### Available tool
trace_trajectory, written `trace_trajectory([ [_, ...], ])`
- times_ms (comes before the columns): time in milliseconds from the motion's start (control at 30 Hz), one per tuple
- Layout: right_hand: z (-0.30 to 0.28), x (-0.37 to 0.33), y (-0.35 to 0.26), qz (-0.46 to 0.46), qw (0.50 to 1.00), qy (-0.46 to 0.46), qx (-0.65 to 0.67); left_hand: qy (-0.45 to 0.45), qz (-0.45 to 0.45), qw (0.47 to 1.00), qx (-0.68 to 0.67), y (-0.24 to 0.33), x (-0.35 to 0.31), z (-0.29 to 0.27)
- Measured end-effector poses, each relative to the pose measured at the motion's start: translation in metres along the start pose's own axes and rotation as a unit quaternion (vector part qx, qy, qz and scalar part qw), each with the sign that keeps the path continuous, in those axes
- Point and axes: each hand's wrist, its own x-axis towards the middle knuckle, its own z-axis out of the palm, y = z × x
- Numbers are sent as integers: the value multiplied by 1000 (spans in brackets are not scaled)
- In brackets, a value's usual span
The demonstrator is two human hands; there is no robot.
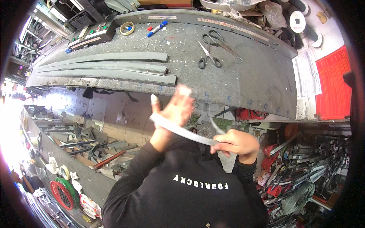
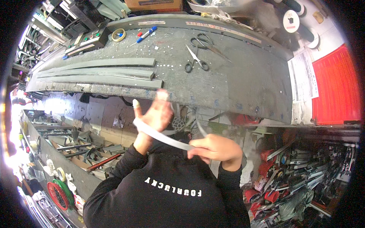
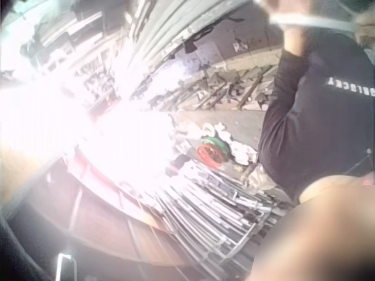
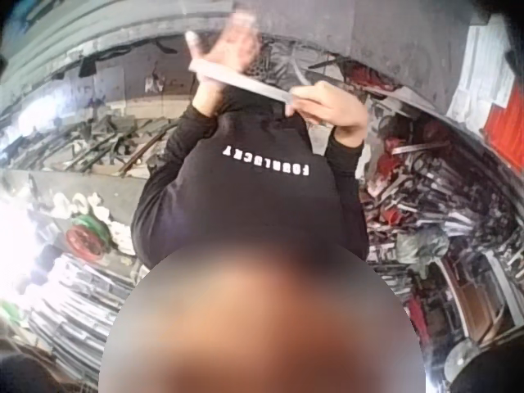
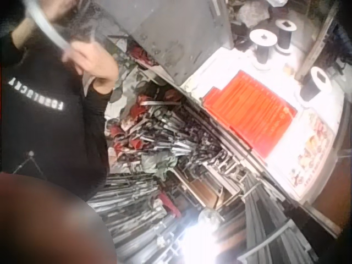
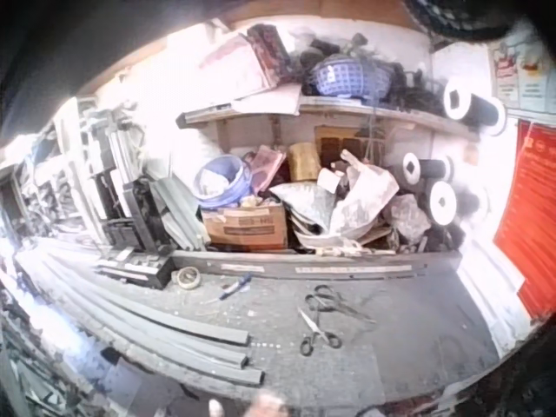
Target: The person applies white tape to the edges of several gray metal strips on a workbench. They use a blue marker to label a strip, then continue taping and cutting the tape with scissors. The person handles the strips one at a time, aligning and pressing the tape along the edges.
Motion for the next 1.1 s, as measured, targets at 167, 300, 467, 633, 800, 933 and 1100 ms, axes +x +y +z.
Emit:
trace_trajectory([
  [167, -15, -93, 51, 53, 941, 316, 112, 176, 187, 943, -213, 77, -28, 14],
  [300, -11, -176, 110, 20, 876, 471, 98, 136, 258, 934, -204, 141, -66, 20],
  [467, 3, -221, 168, 108, 884, 438, 120, 95, 509, 838, -171, 265, -131, 49],
  [633, -6, -226, 237, 213, 876, 396, 176, -36, 525, 849, 43, 359, -195, 60],
  [800, -6, -216, 298, 352, 857, 341, 162, -94, 593, 791, 119, 374, -198, 109],
  [933, -16, -168, 267, 359, 834, 414, 64, 256, 696, 557, 374, 297, -113, 119],
  [1100, -54, -21, 118, 190, 846, 479, -138, 110, 396, 752, 516, 126, -2, 91],
])
